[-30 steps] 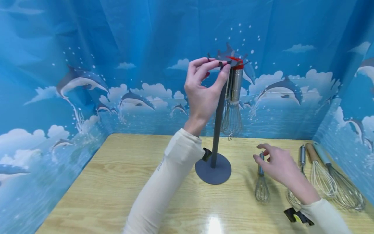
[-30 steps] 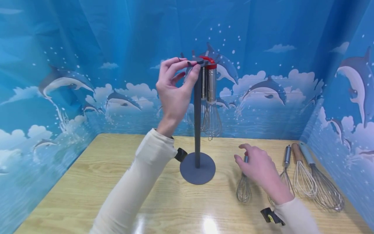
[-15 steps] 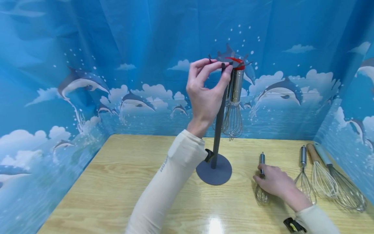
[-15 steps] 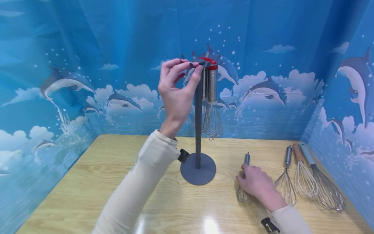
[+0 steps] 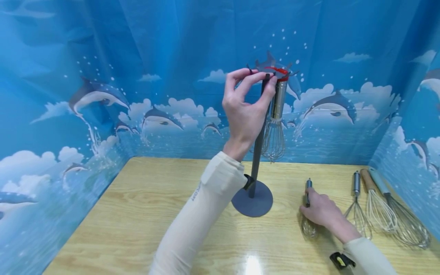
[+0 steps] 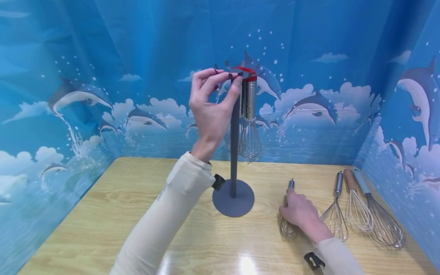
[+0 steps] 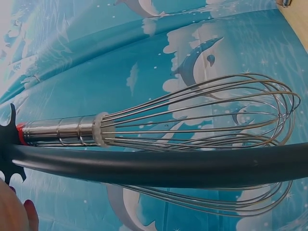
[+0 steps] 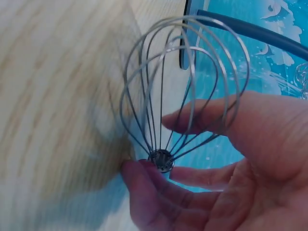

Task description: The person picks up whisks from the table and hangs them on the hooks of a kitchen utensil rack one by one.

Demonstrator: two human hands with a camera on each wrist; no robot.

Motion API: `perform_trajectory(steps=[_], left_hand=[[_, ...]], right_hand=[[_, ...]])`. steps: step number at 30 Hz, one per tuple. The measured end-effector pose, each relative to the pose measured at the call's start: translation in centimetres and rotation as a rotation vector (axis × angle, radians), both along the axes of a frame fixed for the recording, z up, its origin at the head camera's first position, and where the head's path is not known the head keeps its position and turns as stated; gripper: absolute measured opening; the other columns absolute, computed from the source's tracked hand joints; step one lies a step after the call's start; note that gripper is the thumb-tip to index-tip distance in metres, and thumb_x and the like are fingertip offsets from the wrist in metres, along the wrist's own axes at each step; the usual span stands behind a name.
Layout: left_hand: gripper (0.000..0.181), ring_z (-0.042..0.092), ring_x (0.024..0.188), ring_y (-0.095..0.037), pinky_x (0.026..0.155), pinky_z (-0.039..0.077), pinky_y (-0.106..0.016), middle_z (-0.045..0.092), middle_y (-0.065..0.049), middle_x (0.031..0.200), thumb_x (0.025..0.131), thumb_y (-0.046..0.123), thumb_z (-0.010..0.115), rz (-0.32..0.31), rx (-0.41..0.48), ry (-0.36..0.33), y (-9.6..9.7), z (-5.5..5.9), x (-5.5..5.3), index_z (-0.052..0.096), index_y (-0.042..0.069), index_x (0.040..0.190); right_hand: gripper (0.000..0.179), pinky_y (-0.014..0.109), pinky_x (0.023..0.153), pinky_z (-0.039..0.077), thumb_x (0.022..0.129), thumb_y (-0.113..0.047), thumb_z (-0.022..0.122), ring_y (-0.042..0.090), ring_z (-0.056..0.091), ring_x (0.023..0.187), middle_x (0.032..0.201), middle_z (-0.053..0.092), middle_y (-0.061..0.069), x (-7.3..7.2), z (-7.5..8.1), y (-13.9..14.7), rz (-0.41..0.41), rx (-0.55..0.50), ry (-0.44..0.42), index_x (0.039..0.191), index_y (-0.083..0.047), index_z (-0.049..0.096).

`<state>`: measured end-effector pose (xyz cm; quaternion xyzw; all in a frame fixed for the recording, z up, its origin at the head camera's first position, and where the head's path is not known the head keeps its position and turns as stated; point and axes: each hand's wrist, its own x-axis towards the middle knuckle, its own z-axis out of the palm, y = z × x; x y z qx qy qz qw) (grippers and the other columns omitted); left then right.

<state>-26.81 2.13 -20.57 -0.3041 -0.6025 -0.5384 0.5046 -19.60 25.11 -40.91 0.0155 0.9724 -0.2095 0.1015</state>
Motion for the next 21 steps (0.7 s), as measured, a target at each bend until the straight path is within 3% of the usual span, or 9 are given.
perform_trajectory(steps=[6, 10, 14, 21], left_hand=[[0.021, 0.056, 0.117, -0.025, 0.103, 0.043, -0.019, 0.060, -0.019, 0.118, 0.092, 0.015, 0.076, -0.002, -0.015, -0.012, 0.1, 0.0, -0.2, 0.077, -0.002, 0.106], [0.021, 0.056, 0.116, -0.025, 0.102, 0.044, -0.019, 0.060, -0.019, 0.117, 0.093, 0.015, 0.075, -0.006, -0.028, -0.009, 0.1, 0.0, -0.3, 0.076, -0.002, 0.105], [0.021, 0.056, 0.113, -0.025, 0.101, 0.043, -0.018, 0.059, -0.018, 0.115, 0.092, 0.014, 0.076, 0.011, -0.039, 0.017, 0.0, 0.0, -0.5, 0.076, -0.003, 0.105], [0.024, 0.055, 0.113, -0.026, 0.101, 0.042, -0.018, 0.058, -0.018, 0.114, 0.091, 0.015, 0.076, 0.013, -0.062, 0.045, -0.1, 0.0, -0.9, 0.075, -0.003, 0.107]], right_hand=[[0.071, 0.037, 0.054, 0.048, 0.094, -0.016, 0.060, 0.025, 0.060, 0.065, 0.090, 0.066, 0.026, -0.5, -0.3, 0.5, -0.059, -0.037, 0.024, 0.148, 0.018, 0.027], [0.071, 0.035, 0.052, 0.046, 0.096, -0.019, 0.058, 0.021, 0.058, 0.059, 0.082, 0.066, 0.016, -0.4, -0.3, 0.7, -0.102, -0.095, 0.087, 0.150, 0.015, 0.027], [0.065, 0.033, 0.051, 0.043, 0.095, -0.019, 0.058, 0.019, 0.054, 0.059, 0.077, 0.065, 0.012, -0.1, -0.2, 0.9, -0.107, -0.133, 0.242, 0.147, 0.013, 0.035], [0.050, 0.029, 0.055, 0.041, 0.089, -0.012, 0.064, 0.018, 0.058, 0.065, 0.088, 0.065, 0.017, 0.0, 1.0, 0.4, -0.186, -0.184, 0.553, 0.136, 0.003, 0.056]])
